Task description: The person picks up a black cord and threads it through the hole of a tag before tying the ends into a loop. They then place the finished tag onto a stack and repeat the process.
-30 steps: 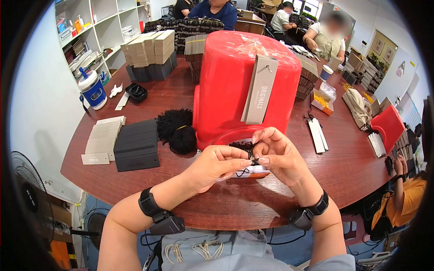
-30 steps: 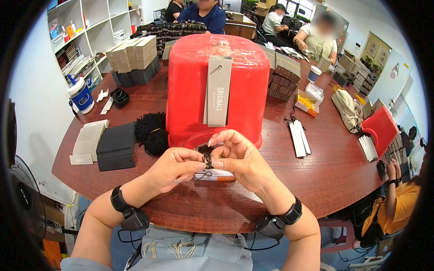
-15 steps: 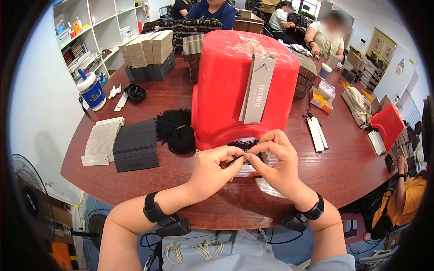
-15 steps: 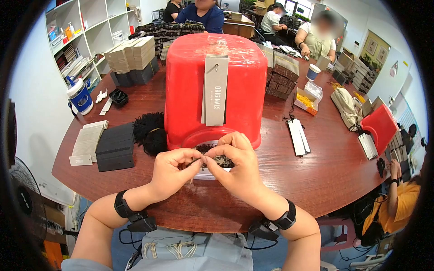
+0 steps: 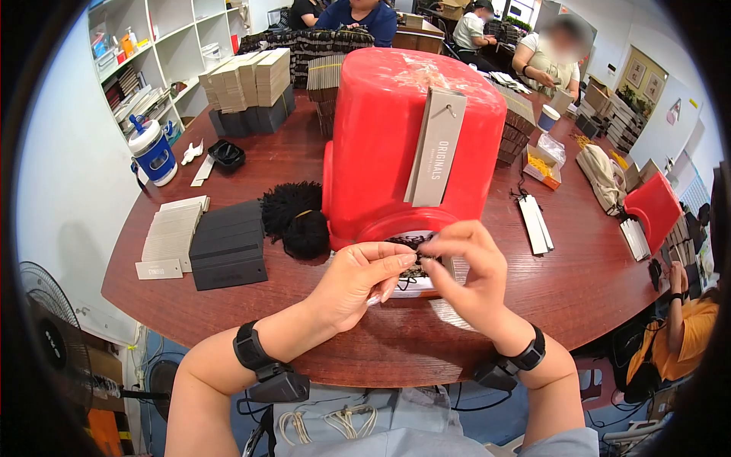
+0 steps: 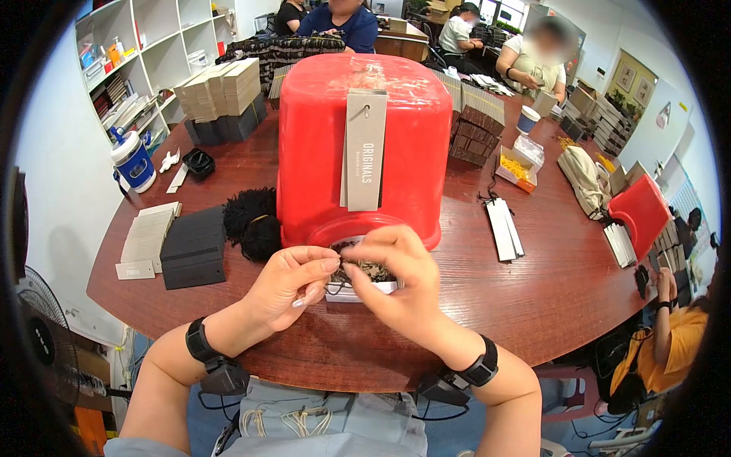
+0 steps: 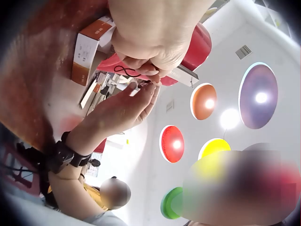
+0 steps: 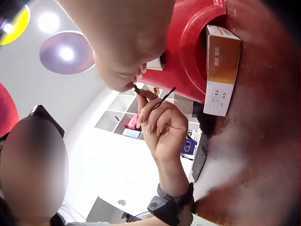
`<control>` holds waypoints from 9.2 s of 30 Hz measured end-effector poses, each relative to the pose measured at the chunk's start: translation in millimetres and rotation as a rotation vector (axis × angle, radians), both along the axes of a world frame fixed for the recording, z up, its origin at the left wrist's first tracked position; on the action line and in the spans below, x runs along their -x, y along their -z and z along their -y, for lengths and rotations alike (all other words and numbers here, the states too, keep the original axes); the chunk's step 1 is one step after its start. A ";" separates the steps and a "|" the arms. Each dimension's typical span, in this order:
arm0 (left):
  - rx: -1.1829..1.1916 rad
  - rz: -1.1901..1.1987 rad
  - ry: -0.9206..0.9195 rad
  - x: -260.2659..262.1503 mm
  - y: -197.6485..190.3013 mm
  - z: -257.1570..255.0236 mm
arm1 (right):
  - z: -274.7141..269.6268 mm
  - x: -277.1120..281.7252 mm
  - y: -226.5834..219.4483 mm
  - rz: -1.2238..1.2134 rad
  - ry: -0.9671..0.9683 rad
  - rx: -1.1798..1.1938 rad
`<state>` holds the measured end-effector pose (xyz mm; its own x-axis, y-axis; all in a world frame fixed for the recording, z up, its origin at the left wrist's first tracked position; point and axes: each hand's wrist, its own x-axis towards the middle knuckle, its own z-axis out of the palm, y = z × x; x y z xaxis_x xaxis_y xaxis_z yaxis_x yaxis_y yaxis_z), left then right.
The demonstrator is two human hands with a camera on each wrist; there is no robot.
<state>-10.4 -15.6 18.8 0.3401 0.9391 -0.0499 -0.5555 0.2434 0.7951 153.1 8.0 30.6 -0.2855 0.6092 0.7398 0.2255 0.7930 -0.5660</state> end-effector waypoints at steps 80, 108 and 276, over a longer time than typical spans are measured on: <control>-0.717 -0.715 -0.064 -15.7 -46.8 -3.1 | -8.8 -37.7 -28.1 -0.127 -0.241 0.720; -0.324 -0.249 -0.149 -21.5 -28.9 -9.1 | -5.0 -25.8 -22.2 -0.113 -0.379 0.664; -1.106 -1.043 -0.042 25.3 -87.3 -46.1 | -53.1 -2.1 -81.5 -0.254 -0.170 0.372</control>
<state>-35.8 30.5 106.1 0.5717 0.6722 0.4704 0.3616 -0.7211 0.5910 155.2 61.1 112.1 -0.2426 0.8061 0.5398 -0.0717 0.5400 -0.8386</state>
